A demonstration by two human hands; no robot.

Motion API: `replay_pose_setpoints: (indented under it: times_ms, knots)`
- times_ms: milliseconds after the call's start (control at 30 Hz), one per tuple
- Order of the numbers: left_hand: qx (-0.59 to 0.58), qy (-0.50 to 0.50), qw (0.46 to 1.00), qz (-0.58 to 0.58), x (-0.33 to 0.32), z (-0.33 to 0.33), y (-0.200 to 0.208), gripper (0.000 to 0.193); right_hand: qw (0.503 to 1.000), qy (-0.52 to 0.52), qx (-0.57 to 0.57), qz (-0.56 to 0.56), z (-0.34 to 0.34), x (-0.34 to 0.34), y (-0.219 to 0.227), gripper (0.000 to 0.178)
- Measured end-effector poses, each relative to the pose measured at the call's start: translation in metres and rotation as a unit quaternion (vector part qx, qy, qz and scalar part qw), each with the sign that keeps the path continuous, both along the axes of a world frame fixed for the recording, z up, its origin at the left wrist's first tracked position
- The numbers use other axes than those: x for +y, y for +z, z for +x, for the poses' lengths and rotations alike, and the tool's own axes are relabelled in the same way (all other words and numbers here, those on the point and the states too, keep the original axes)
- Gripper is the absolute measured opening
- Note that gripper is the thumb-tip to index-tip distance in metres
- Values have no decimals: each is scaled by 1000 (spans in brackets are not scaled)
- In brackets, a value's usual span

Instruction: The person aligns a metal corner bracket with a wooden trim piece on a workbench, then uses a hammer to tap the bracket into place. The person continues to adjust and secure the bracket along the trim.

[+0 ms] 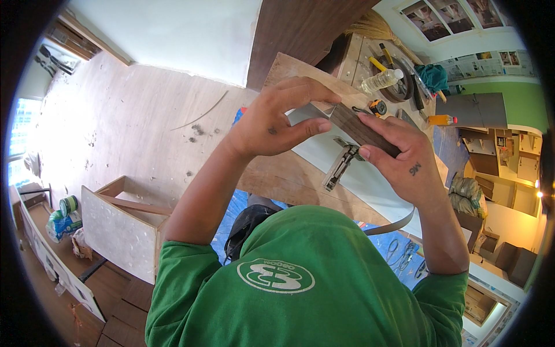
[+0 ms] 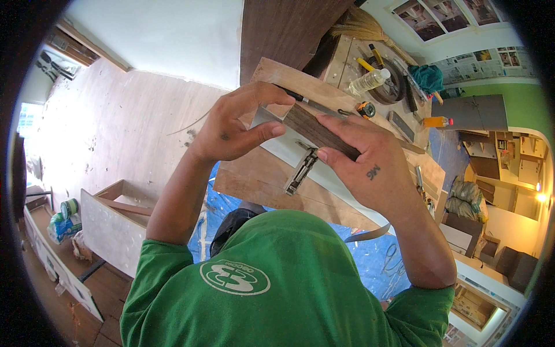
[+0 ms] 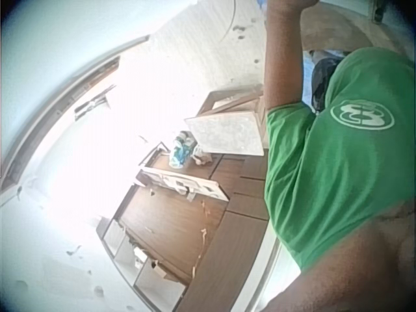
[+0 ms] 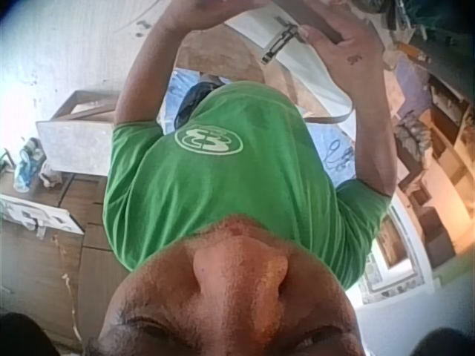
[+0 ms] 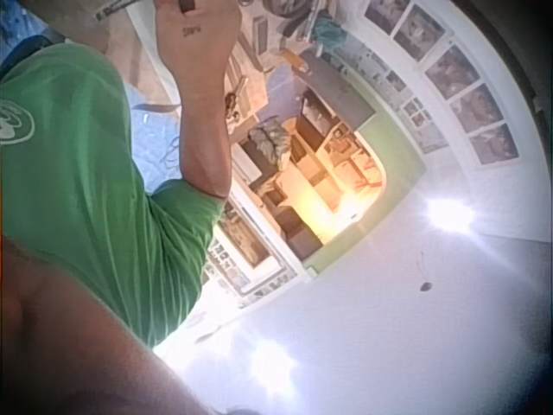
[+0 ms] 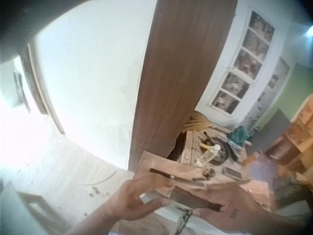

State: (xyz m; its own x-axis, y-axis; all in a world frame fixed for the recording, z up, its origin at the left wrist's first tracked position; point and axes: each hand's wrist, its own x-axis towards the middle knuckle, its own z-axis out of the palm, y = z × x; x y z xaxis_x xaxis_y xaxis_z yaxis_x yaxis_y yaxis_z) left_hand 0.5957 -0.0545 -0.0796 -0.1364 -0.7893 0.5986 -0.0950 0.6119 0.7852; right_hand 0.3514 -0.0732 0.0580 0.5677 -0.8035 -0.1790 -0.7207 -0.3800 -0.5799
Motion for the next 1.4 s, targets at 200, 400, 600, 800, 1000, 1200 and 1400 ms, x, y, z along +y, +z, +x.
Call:
replay_pose_setpoints:
  times_ms: [200,400,600,800,1000,1200,1400]
  knots:
    - [-3,16,1000,2,-1,-3,-2,36,1000,4,-1,-10,-1,-2,-2,53]
    - [11,12,1000,5,-2,-5,-2,34,1000,0,-13,-7,-4,-2,-7,52]
    - [13,9,1000,15,-2,-5,-3,34,1000,-9,-7,3,-2,-2,-5,52]
    - [14,3,1000,16,1,-3,-1,38,1000,-5,-8,-9,-2,0,-7,54]
    - [63,27,998,9,2,-13,-3,34,1000,-8,-9,-3,1,1,-5,53]
    - [44,56,997,22,6,-18,-2,31,1000,-12,-18,-4,0,2,-6,54]
    - [26,63,997,23,9,-20,-1,27,1000,11,7,-6,2,1,-2,50]
